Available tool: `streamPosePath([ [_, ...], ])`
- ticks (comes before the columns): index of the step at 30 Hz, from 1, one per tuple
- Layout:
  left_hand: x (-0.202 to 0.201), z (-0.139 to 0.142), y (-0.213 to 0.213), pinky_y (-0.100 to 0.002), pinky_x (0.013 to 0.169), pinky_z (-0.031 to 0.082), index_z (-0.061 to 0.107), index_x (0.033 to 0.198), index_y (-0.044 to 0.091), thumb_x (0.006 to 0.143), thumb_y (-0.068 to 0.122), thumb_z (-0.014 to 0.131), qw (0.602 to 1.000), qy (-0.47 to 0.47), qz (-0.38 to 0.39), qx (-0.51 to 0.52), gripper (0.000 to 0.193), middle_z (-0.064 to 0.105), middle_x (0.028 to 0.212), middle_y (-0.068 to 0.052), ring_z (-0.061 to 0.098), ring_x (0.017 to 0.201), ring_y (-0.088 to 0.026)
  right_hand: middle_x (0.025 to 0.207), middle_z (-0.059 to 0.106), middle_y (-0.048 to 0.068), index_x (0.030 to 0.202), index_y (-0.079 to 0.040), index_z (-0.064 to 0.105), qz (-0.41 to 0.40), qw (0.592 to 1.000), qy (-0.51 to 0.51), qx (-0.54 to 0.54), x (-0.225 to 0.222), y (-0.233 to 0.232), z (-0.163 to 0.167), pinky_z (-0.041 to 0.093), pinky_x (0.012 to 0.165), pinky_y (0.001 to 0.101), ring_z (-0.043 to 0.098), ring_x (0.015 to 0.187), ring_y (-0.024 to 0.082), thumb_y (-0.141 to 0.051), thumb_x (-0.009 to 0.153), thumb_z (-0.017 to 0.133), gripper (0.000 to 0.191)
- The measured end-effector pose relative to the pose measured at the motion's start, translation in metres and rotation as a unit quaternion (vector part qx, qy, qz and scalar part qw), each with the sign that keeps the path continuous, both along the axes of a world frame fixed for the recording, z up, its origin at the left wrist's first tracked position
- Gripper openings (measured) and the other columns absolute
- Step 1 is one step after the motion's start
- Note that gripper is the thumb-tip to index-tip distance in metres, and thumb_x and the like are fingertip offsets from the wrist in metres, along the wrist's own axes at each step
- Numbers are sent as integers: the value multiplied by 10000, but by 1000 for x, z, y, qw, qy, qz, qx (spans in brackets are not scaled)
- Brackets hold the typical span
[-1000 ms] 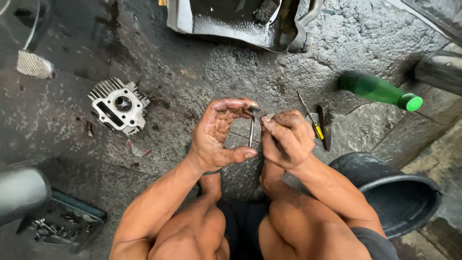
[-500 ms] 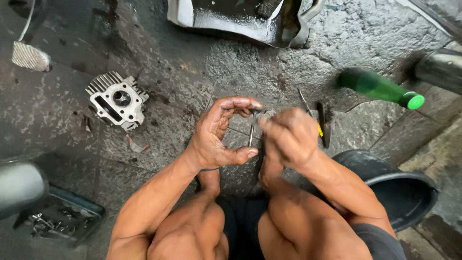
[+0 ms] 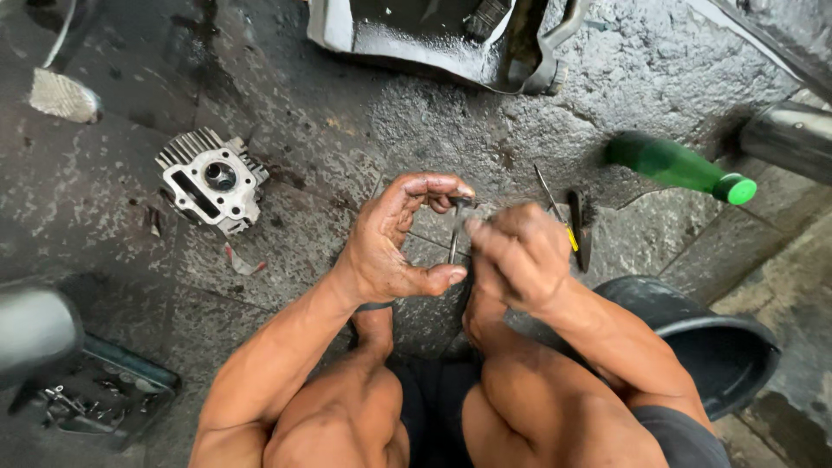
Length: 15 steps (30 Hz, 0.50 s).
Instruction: The person sits on the floor of a motorcycle repair area and works on small engine components. They fit a small metal part with a hand tool, dip and agitate parts in a tray of dark liquid, and then work on a cylinder head, fitting components into it by hand.
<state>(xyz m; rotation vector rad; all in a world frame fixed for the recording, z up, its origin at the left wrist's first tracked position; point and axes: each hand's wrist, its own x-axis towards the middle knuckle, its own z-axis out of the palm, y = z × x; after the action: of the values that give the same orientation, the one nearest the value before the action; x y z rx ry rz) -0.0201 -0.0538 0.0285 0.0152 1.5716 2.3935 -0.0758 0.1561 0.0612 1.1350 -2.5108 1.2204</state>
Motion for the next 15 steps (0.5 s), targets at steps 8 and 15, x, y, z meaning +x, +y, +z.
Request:
streamPosePath([
  [8, 1, 2, -3, -307, 1104, 463, 484, 1478, 43, 765, 87, 929, 1000, -1, 0, -22, 842, 613, 1386, -82, 579, 1260, -141, 881, 617, 145, 1053, 56, 694, -15, 1000, 13, -22, 5, -6, -8, 514, 612, 376, 640, 733, 298, 180, 712, 745, 366],
  [15, -1, 6, -8, -332, 1179, 444, 415, 1546, 45, 796, 90, 932, 1000, 8, -9, 11, 911, 598, 1420, -88, 566, 1339, -166, 885, 619, 154, 1057, 43, 692, -49, 998, 21, -17, 11, -3, -16, 506, 611, 370, 638, 734, 306, 155, 694, 741, 384],
])
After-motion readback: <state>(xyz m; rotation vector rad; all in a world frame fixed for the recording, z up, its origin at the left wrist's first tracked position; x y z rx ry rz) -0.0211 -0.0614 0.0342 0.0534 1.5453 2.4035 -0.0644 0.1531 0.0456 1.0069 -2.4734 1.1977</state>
